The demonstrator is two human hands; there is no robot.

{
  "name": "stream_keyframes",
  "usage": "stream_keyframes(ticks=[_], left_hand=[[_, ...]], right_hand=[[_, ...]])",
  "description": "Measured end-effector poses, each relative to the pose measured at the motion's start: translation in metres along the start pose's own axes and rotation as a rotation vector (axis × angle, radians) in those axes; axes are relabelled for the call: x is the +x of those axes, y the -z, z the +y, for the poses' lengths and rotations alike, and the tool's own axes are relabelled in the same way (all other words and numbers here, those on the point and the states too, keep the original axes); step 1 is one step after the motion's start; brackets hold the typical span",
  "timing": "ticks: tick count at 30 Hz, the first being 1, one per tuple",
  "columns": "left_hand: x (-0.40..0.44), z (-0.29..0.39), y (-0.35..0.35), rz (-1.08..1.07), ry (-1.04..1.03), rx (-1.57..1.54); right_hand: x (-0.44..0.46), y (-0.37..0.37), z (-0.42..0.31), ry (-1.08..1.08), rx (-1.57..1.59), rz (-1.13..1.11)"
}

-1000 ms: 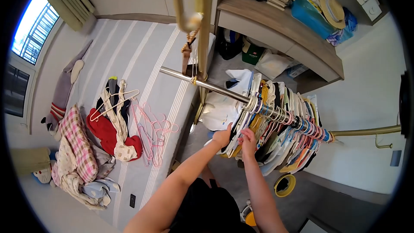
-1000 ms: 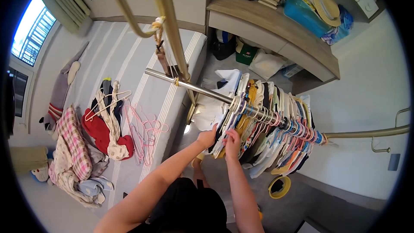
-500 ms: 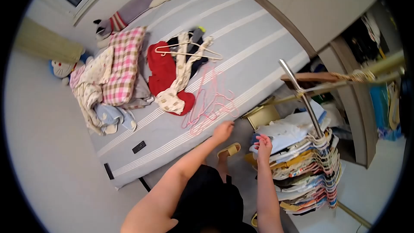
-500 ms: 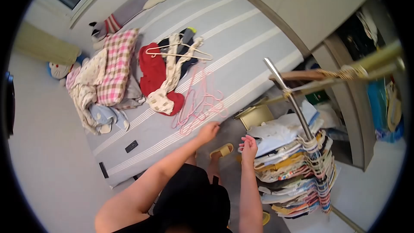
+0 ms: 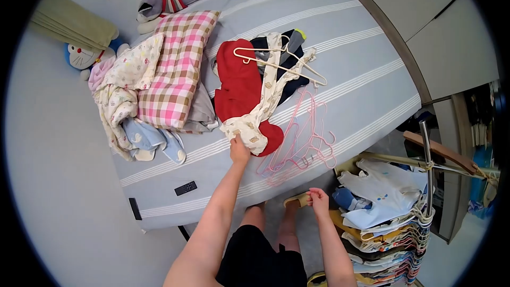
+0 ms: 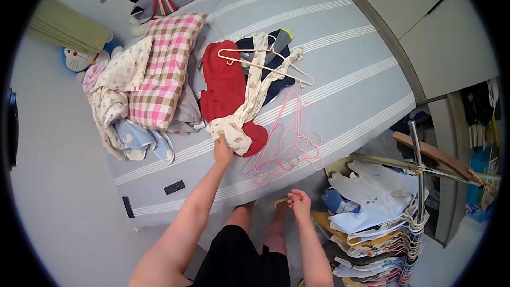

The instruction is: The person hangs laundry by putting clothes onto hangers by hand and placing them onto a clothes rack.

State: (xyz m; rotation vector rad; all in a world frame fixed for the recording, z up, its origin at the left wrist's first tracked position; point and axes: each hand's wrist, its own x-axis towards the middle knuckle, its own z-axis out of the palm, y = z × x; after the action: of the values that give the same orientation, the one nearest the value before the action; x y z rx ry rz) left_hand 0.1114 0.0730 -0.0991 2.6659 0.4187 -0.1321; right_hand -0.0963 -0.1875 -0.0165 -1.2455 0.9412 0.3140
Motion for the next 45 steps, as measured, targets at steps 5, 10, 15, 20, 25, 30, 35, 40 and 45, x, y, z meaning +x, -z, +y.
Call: stream_keyframes(ticks=[5, 10, 15, 20, 25, 30, 35, 40, 45], left_hand=[[0.025, -0.024, 0.007, -0.414, -0.052, -0.139], [-0.026, 0.005, 0.084, -0.307, -0.392, -0.468], [-0.063, 0.023, 0.155, -0.635, -0.261, -1.062], [-0.061, 0.02, 0.193, -0.636, -0.371, -1.192], [-0.051, 0.027, 0.213, -0.678, -0.475, -1.234], [-0.026, -0.015, 0.204, -0.638, -0.509, -0.896], [0.005, -0.04, 0.248, -0.699, -0.381, -0.523], [0.016, -0.031, 0.259, -0.778, -0.437, -0.279], [0.01, -0.018, 0.215, -0.802, -0.268, -0.336]], right_hand=[[0.002, -0.061, -0.011, -0.027, -0.014, -0.032], [-0.015, -0.144, -0.056, 0.528, -0.529, 0.074], [-0.03, -0.19, -0.105, 1.14, -1.025, -0.016], [-0.068, -0.208, -0.135, 1.15, -0.755, -0.025], [-0.081, -0.219, -0.14, 1.02, -0.5, -0.057], [-0.065, -0.226, -0.121, 0.782, -0.266, -0.011], [-0.035, -0.204, -0.11, 0.838, -0.474, 0.139], [-0.007, -0.181, -0.091, 0.689, -0.37, 0.171], [0.036, -0.15, -0.06, 0.176, 0.083, -0.067]])
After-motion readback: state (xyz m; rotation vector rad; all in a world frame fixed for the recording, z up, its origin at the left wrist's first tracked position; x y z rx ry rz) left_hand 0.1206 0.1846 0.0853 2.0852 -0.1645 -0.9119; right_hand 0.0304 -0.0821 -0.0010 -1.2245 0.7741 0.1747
